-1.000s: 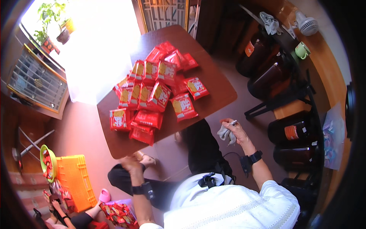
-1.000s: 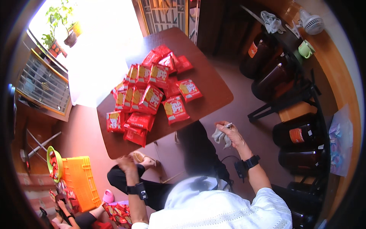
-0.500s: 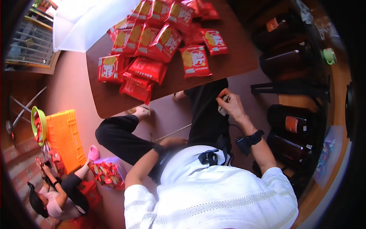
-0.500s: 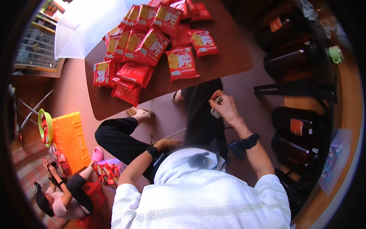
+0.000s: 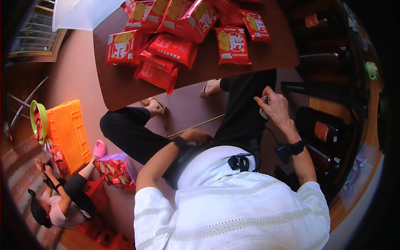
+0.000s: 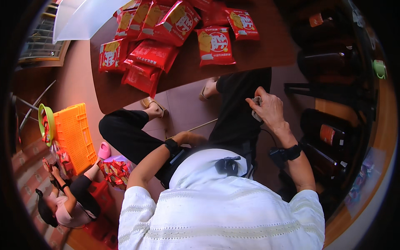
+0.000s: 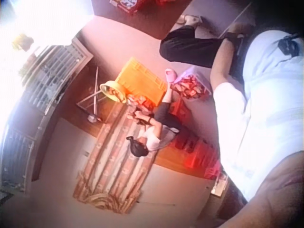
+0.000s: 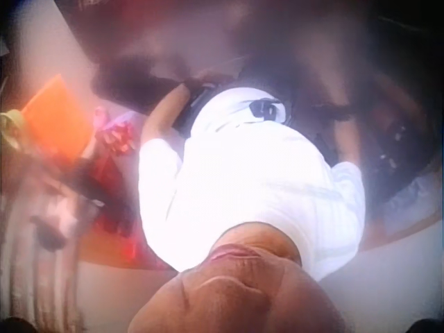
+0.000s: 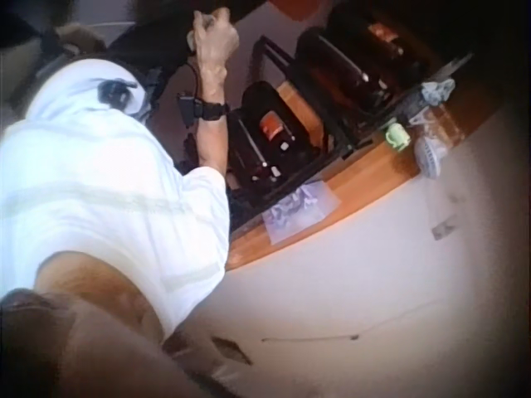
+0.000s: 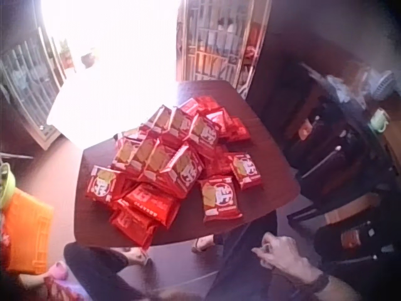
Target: Cleaning a large plastic container with a cloth and then cleaning individual snack packages before placing them into the container.
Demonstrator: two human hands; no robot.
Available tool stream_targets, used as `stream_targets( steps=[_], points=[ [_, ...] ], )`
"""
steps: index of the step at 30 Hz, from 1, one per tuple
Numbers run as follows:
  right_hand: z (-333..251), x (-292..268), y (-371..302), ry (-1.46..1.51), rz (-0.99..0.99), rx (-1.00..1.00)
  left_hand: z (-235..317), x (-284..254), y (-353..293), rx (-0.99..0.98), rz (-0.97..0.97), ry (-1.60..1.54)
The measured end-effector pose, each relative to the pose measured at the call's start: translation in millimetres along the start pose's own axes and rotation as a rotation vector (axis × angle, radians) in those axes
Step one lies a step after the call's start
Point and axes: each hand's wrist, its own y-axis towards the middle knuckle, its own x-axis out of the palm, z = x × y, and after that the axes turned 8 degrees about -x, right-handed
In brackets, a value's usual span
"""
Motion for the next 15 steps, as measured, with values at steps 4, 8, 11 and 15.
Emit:
stream_targets(
  steps=[4, 8, 11, 15],
  points=[
    [-4.3, 6.2, -13.4, -0.001, 0.062, -0.018, -2.6, 5.9, 10.1, -0.055, 0.049, -0.018],
    [0.2, 11.2, -23.4, 0.009, 0.127, -0.057, -10.9, 9.5, 27.7, -0.013, 0.11, 0.109],
    [2.4, 5.6, -15.5, -0.003, 0.199, -0.152, -13.2, 7.9, 29.4, 0.018, 0.13, 0.18],
    [7.6, 0.3, 14.3, -0.031, 0.348, -0.401, -1.5, 8.7, 14.7, -0.032, 0.139, 0.233]
  ],
)
